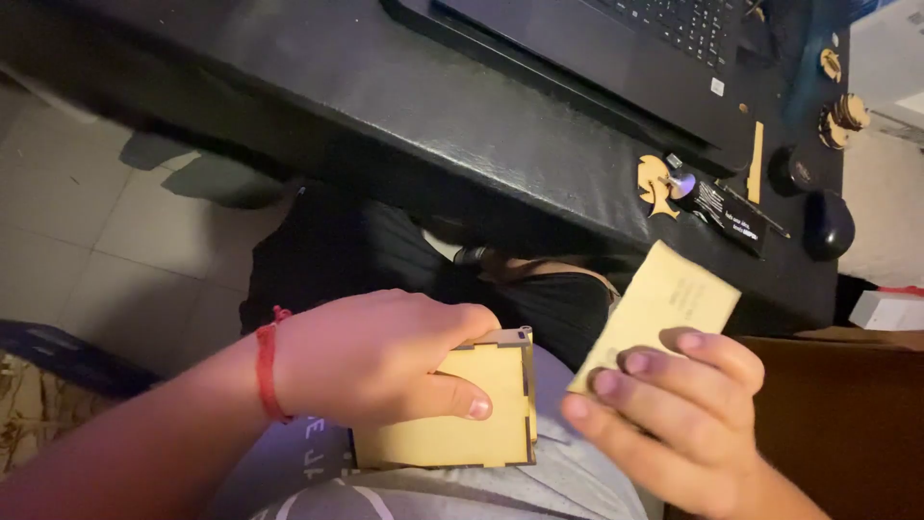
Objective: Assembling a small wooden box from laser-cut pieces by applying glue and fitting the components together.
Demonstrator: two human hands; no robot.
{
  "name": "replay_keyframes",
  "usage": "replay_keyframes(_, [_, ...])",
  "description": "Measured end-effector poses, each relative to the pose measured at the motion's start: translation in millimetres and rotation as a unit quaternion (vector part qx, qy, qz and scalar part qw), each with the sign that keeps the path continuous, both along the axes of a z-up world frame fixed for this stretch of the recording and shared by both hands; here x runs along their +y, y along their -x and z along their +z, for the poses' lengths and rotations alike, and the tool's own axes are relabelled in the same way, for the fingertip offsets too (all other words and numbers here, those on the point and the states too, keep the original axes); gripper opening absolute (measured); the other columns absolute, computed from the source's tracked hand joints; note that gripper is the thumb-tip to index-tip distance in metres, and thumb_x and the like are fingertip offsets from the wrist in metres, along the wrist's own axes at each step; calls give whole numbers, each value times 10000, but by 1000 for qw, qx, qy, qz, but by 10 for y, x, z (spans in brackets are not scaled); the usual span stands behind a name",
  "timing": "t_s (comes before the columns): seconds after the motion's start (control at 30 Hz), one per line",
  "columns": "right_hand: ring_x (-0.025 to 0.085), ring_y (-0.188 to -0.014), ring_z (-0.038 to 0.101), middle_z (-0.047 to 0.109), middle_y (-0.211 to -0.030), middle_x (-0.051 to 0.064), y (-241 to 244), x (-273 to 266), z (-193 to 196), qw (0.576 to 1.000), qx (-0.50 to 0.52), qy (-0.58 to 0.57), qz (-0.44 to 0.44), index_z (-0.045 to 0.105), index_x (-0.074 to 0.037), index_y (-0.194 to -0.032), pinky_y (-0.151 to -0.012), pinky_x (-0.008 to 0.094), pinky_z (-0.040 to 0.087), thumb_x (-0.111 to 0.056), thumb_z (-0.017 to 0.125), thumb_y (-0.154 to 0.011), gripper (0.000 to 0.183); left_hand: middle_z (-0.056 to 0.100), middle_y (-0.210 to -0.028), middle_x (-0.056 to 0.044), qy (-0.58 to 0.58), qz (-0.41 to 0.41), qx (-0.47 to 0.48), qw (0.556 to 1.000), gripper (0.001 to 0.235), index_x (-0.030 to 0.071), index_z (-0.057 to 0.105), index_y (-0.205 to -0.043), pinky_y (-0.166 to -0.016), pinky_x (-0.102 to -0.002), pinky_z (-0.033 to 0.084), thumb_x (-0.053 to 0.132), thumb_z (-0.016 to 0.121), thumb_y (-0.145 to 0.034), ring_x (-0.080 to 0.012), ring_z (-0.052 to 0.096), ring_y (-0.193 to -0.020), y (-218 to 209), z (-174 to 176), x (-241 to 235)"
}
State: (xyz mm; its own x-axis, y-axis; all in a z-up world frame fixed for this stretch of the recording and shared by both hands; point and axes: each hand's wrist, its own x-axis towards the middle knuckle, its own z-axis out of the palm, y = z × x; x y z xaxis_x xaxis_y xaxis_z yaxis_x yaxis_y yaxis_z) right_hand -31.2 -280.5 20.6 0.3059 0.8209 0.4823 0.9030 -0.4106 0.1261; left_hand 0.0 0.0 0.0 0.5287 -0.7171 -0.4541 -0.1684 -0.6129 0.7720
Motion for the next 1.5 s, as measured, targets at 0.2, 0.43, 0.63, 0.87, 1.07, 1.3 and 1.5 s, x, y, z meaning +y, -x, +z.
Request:
replay_keyframes(0.2, [120,-804,592,632,-901,-64,-303,233,-138,994,-96,-17,55,719,-236,-1037,-987,377,269,-155,710,-960,112,693,-806,-29,-30,-8,17,999,388,216,536,-1013,-670,-392,424,568,574,-856,-270,655,-780,-33,82,-47])
replay_keyframes(0.43, [109,-784,656,649,-868,-92,-273,215,-74,993,-72,9,90,704,-231,-964,-957,373,228,-143,700,-951,90,734,-911,-36,-13,-14,0,1000,413,220,572,-1052,-679,-427,443,568,570,-828,-287,677,-848,-27,10,-51])
replay_keyframes(0.63, [144,-840,617,656,-945,-49,-272,222,-65,995,-91,-2,50,725,-230,-1043,-930,385,259,-156,726,-950,119,733,-915,-17,-32,-20,26,999,366,214,560,-1008,-687,-404,451,543,579,-849,-272,688,-839,-40,92,-64])
replay_keyframes(0.87, [203,-766,538,635,-915,3,-270,95,-89,1000,9,-2,-5,697,-172,-1044,-731,397,335,-123,662,-946,115,743,-910,-20,19,-19,12,1000,405,229,570,-1070,-692,-404,465,545,579,-818,-268,700,-836,-17,-12,-32])
replay_keyframes(1.07, [248,-710,570,600,-846,132,-40,8,-228,976,176,-104,-68,671,21,-986,-682,371,494,-86,682,-872,157,708,-816,18,33,3,48,998,364,246,588,-1040,-646,-340,449,528,615,-812,-184,650,-730,-32,-14,33])
replay_keyframes(1.3, [223,-684,556,544,-846,103,50,285,-346,970,174,-137,-97,683,-2,-1065,-636,330,470,-81,710,-894,190,712,-871,35,38,15,45,998,350,256,598,-1048,-679,-342,444,516,635,-818,-181,640,-780,12,-67,4])
replay_keyframes(1.5, [248,-690,554,536,-858,112,55,193,-411,972,202,-115,-30,682,8,-1097,-636,355,469,-126,529,-974,238,691,-831,18,12,22,55,998,366,256,598,-1051,-665,-335,436,525,657,-811,-187,607,-739,17,-90,17])
